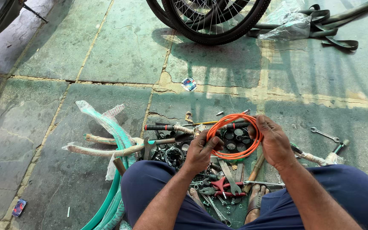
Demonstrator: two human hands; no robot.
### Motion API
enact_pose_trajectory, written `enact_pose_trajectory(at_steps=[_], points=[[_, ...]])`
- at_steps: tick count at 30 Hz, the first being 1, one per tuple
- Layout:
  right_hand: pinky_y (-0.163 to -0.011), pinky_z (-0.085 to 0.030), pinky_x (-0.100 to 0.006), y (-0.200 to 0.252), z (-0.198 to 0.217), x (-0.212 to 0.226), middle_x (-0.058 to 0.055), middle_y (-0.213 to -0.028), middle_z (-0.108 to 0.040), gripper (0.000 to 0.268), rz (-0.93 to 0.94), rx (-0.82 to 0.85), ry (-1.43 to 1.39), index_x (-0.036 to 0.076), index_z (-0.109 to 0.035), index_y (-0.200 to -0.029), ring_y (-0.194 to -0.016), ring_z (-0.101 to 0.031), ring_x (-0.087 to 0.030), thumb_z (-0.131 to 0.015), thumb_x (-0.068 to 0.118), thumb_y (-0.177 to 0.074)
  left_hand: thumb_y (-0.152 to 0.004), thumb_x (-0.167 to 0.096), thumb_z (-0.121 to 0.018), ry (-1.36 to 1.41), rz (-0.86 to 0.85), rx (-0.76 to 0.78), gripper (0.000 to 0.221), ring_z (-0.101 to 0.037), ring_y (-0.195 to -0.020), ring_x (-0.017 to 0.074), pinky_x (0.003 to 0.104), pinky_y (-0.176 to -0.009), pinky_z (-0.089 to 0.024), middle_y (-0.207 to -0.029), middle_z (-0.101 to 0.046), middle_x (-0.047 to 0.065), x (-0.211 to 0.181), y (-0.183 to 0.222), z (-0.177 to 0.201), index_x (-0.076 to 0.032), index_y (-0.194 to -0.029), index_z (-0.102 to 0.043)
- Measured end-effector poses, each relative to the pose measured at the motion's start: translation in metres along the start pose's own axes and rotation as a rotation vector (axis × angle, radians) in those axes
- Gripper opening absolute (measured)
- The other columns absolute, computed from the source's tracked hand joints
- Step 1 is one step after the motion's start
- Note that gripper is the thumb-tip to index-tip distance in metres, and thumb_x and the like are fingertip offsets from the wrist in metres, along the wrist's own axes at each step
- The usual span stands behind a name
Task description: The person threads a wire through an orange cable housing and connects it to a bicycle brake handle.
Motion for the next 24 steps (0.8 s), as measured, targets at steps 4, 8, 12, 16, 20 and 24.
enact_pose_trajectory(at_steps=[4,8,12,16,20,24], points=[[-0.074,-0.060,-0.030,0.001,-0.007,0.027,-0.009,-0.102,-0.071,0.054,0.099,0.036,0.175,0.008,-0.053,-0.137,-0.086,-0.067,-0.015,-0.062,0.039,-0.094,-0.109,-0.029,-0.056,0.059,0.035,0.014,0.034,-0.067,-0.080,0.0129,0.028,-0.075,-0.055,-0.090,-0.069,0.005,0.011,-0.005,0.004,0.000,-0.127,-0.060],[-0.078,-0.061,-0.030,0.021,-0.025,0.048,-0.010,-0.110,-0.072,0.063,0.405,-0.053,0.759,0.017,-0.049,-0.145,-0.095,-0.071,-0.014,-0.074,0.031,-0.089,-0.108,-0.035,-0.052,0.072,0.062,0.022,0.040,-0.065,-0.075,0.0110,0.026,-0.069,-0.052,-0.087,-0.068,0.004,0.015,-0.007,0.002,-0.002,-0.130,-0.062],[-0.063,-0.063,-0.031,0.021,-0.020,0.047,-0.009,-0.111,-0.070,0.064,0.346,-0.119,0.760,0.019,-0.047,-0.148,-0.079,-0.073,-0.016,-0.070,0.030,-0.089,-0.109,-0.039,-0.051,0.060,0.106,0.024,0.043,-0.058,-0.069,0.0079,0.023,-0.063,-0.049,-0.084,-0.066,0.003,0.023,-0.009,0.000,-0.003,-0.128,-0.065],[-0.067,-0.059,-0.032,0.028,-0.019,0.057,-0.008,-0.101,-0.075,0.035,0.485,-0.160,0.932,0.014,-0.071,-0.125,-0.079,-0.072,-0.015,-0.073,0.029,-0.093,-0.108,-0.040,-0.051,-0.023,0.114,-0.020,0.043,-0.057,-0.065,0.0058,0.022,-0.059,-0.048,-0.083,-0.067,0.002,0.022,-0.007,0.000,-0.003,-0.125,-0.066],[-0.069,-0.055,-0.028,0.032,-0.020,0.055,-0.008,-0.105,-0.073,0.026,0.580,-0.004,0.891,0.006,-0.078,-0.105,-0.084,-0.069,-0.013,-0.076,0.028,-0.092,-0.104,-0.037,-0.057,-0.036,0.079,-0.174,0.040,-0.054,-0.063,0.0053,0.022,-0.057,-0.046,-0.083,-0.068,0.000,0.009,-0.008,0.011,-0.007,-0.128,-0.067],[-0.067,-0.053,-0.025,0.020,-0.001,0.019,-0.007,-0.096,-0.069,0.032,0.203,0.075,0.545,0.002,-0.080,-0.108,-0.080,-0.062,-0.010,-0.074,0.030,-0.093,-0.100,-0.037,-0.068,-0.580,-0.454,-0.318,0.043,-0.064,-0.086,0.0170,0.030,-0.071,-0.055,-0.104,-0.069,0.008,-0.064,0.006,-0.005,-0.008,-0.132,-0.061]])
Point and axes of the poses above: each hand's wrist, its own y-axis away from the middle knuckle, its own z-axis out of the back of the hand, x = y × z, the point moved 8 cm from there along -y, towards the middle knuckle
